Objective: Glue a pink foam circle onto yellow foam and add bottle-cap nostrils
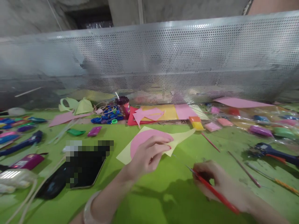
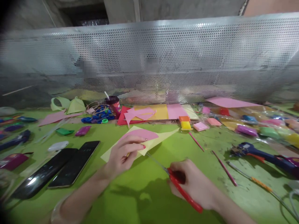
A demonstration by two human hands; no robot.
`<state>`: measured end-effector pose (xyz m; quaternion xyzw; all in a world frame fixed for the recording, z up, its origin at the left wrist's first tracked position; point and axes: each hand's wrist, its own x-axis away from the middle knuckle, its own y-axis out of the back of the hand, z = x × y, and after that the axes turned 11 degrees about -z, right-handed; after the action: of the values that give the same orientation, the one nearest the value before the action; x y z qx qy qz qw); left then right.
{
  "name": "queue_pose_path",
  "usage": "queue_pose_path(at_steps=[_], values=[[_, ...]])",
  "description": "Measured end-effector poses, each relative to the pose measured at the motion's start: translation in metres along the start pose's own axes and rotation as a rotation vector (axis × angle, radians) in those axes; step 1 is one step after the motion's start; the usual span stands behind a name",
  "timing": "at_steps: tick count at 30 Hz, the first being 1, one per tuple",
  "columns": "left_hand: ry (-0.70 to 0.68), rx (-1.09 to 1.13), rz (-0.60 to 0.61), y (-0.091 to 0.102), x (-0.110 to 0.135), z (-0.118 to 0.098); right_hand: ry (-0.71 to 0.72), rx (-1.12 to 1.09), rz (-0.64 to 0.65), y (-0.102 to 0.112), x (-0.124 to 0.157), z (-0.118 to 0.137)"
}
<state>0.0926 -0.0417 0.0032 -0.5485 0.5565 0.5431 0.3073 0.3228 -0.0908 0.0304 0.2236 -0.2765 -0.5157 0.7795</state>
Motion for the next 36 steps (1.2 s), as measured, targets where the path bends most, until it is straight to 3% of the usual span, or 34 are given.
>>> queue_pose_path(at_steps=[9, 17, 36], values=[[0.026, 0.063, 0.047, -0.0022, -0.0005, -0.0027, -0.074, -0.105, 0.111, -0.0002, -0.0013, 0.0004], [0.064, 0.068, -0.048, -0.0061, -0.0033, -0.0048, -0.047, -0.185, 0.092, -0.0066, -0.0011, -0.0073], [0.126, 0.119, -0.054, -0.0088, -0.0016, -0.0066, -0.052, -0.217, 0.113, -0.0064, -0.0022, -0.0050]])
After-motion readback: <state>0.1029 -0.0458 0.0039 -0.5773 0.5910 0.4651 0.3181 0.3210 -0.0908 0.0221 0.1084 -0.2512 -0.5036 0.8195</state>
